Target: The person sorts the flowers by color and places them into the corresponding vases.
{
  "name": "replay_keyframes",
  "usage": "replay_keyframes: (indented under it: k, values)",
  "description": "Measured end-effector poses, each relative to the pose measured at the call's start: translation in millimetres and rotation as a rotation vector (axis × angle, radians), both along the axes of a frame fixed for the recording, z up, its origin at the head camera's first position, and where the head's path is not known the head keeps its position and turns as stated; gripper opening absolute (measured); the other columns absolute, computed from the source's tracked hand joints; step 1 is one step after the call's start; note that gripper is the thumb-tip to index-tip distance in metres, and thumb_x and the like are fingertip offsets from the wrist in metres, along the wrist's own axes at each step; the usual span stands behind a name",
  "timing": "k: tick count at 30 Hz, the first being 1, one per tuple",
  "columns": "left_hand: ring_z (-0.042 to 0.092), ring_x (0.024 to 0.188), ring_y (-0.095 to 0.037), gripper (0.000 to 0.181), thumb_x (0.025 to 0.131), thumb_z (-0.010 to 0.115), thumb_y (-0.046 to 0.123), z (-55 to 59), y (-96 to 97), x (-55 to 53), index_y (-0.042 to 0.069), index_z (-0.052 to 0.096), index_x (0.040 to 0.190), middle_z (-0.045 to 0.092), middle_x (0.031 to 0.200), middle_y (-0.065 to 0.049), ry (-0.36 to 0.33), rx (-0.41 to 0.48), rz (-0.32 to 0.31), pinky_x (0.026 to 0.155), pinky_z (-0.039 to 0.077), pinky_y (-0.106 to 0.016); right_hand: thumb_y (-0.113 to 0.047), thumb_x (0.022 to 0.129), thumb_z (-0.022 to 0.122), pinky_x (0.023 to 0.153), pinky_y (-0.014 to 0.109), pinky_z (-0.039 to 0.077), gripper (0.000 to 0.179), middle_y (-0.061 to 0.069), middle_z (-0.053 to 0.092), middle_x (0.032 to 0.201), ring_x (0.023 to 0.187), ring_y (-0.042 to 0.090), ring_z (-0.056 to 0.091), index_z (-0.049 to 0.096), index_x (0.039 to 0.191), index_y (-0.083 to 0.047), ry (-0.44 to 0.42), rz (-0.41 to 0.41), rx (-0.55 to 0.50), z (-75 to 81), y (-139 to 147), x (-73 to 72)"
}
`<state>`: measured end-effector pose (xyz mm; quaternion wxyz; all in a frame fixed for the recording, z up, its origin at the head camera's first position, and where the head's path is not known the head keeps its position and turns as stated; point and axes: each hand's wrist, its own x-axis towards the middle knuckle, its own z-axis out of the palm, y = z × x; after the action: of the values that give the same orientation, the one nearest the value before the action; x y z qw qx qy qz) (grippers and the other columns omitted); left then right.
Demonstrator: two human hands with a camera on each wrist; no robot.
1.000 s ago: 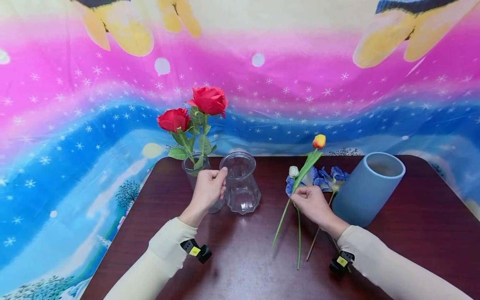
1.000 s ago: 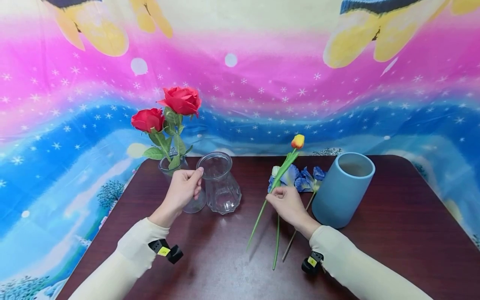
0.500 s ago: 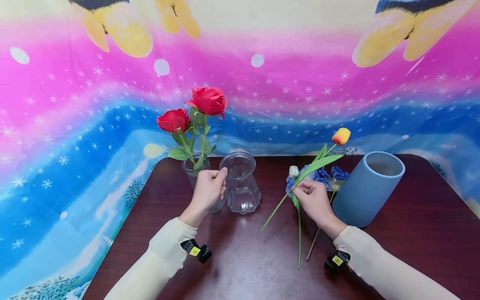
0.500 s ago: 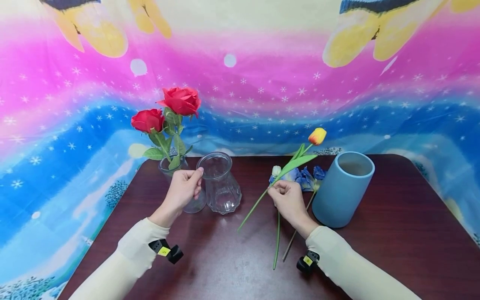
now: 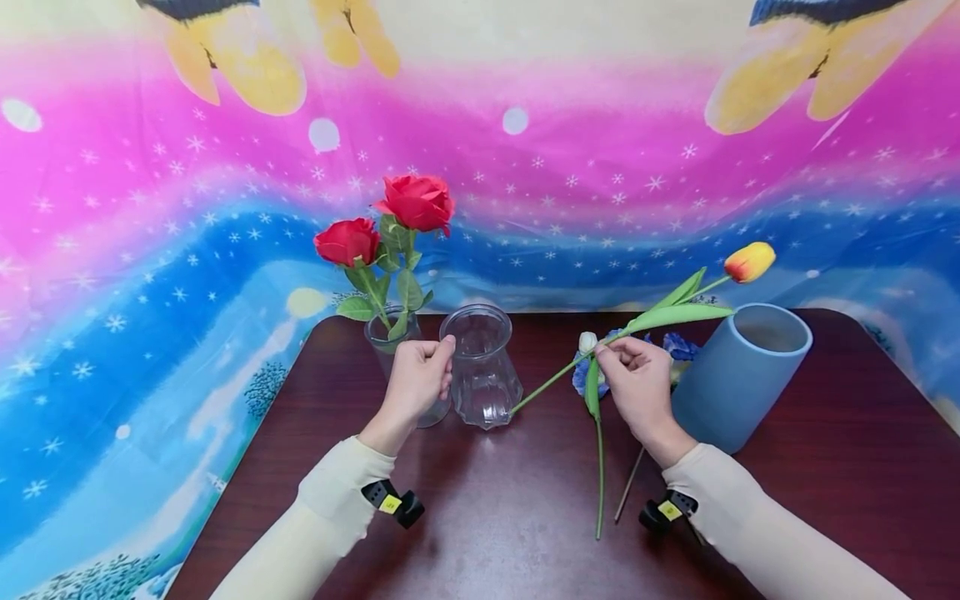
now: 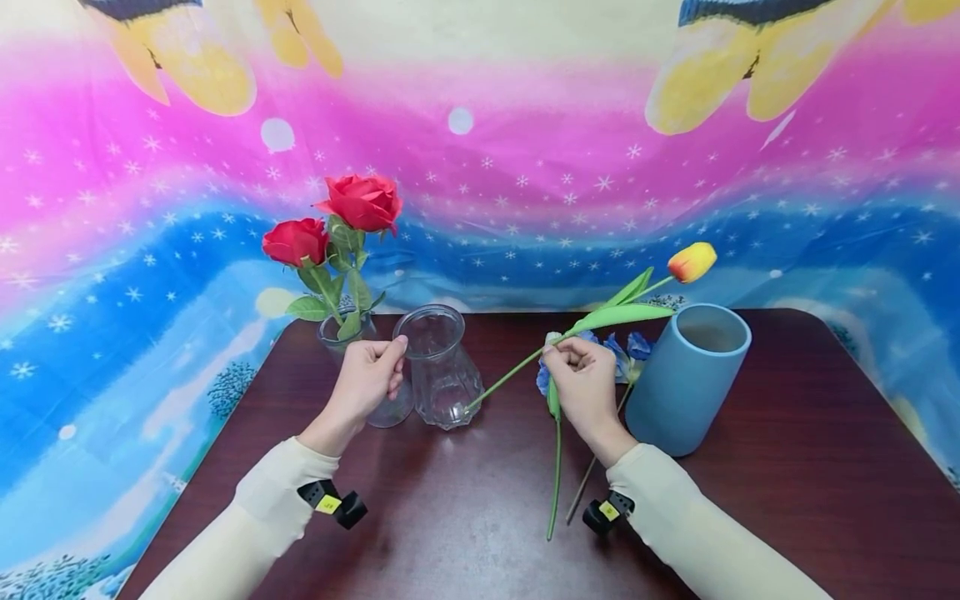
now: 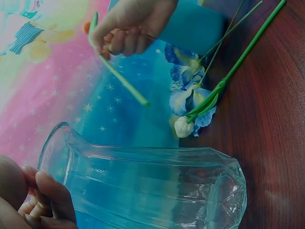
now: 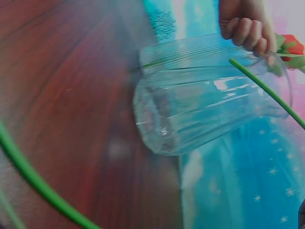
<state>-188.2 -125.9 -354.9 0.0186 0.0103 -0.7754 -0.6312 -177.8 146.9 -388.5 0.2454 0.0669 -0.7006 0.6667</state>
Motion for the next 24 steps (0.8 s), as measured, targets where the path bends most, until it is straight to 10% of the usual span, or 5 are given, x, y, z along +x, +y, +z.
replay_keyframes:
  k: [24]
  values:
    - [0.041, 0.037, -0.009, 0.050, 0.105, 0.054, 0.021, -0.3, 0.5, -0.9, 0.006, 0.048, 0.057, 0.045, 0.043, 0.002, -0.003, 0.020, -0.009, 0.042, 0.040, -0.024, 0.002, 0.093, 0.062, 0.046, 0.025, 0.029, 0.016, -0.006, 0.046, 0.050, 0.044, 0.007, 0.037, 0.072, 0.081, 0.002, 0.208, 0.016, -0.210, 49.1, -7, -6.2]
